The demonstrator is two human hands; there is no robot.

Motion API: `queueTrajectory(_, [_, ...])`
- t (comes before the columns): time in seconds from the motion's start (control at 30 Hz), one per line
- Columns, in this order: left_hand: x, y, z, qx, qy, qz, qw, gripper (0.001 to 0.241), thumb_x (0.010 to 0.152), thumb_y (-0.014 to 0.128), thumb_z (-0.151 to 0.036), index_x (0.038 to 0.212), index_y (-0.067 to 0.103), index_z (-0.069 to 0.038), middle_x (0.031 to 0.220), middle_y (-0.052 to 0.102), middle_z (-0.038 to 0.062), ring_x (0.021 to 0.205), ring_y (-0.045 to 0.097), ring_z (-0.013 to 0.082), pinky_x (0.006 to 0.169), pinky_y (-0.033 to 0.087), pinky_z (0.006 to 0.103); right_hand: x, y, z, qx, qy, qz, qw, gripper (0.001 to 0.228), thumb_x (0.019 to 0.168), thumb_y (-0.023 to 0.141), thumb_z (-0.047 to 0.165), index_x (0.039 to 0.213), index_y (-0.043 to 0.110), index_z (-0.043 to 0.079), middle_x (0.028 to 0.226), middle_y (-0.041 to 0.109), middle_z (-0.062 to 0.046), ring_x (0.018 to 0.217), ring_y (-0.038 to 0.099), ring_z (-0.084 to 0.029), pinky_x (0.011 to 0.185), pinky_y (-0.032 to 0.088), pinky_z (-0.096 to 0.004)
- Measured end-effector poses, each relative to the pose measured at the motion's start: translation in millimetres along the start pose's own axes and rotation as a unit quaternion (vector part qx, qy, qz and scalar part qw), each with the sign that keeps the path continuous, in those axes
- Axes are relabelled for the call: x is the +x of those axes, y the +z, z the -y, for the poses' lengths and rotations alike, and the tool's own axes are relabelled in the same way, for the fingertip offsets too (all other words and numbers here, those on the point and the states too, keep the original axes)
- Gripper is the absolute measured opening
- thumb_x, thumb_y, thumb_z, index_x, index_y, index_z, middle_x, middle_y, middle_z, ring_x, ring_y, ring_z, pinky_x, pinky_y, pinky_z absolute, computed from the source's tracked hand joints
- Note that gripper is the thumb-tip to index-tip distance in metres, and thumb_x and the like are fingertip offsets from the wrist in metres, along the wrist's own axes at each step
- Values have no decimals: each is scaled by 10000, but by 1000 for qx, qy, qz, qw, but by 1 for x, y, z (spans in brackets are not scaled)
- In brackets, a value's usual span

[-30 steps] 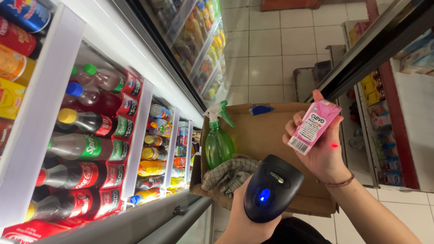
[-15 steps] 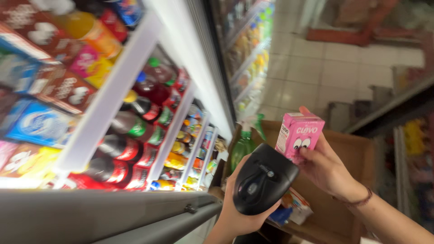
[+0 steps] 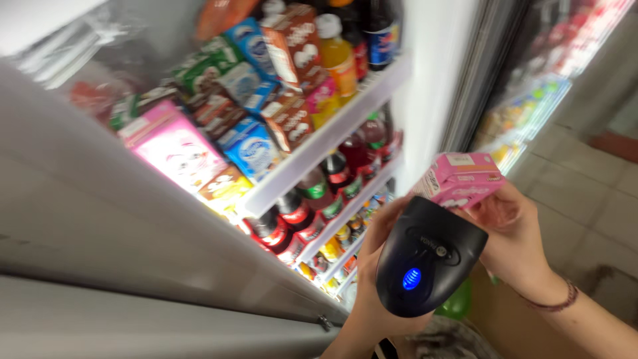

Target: The person scans and places multiple small drink cartons into a refrigerated display case, then moves to a cardboard box to retrieve more items. They also spray a cleaning solution on a shelf and wipe it with a cloth.

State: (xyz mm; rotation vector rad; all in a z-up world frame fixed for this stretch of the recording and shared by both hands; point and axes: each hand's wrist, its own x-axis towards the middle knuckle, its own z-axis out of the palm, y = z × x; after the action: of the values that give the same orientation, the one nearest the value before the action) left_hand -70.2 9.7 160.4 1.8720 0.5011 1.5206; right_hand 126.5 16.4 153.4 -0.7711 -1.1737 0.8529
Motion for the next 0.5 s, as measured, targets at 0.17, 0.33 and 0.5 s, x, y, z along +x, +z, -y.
queueTrajectory(0.17, [22, -18, 14, 49, 11, -138, 989, 484, 789, 820, -158, 1224, 664, -14, 1513, 440, 208, 1308, 589, 292, 1110, 489, 363, 75, 67, -10, -22, -128, 54, 990, 373, 885, 690, -111, 1237, 596, -33, 1407, 582, -58, 1325, 569, -171, 1168, 469, -371])
queueTrajectory(0.33, [33, -42, 31, 172, 48, -249, 952, 601, 779, 798, -106, 1337, 618, 26, 1521, 431, 196, 1408, 508, 298, 1167, 459, 372, 133, 133, -20, 26, -171, 138, 975, 313, 1022, 682, -129, 1314, 596, -56, 1302, 644, -82, 1237, 621, -161, 1145, 518, -350])
queueTrajectory(0.5, [17, -46, 66, 32, -74, -303, 949, 594, 899, 707, 3, 1434, 453, 42, 1482, 495, 143, 1301, 544, 205, 1069, 482, 338, 159, 172, -19, -37, -117, 192, 974, 207, 1011, 686, -92, 1205, 616, -78, 1168, 690, -90, 1095, 693, -161, 878, 597, -313])
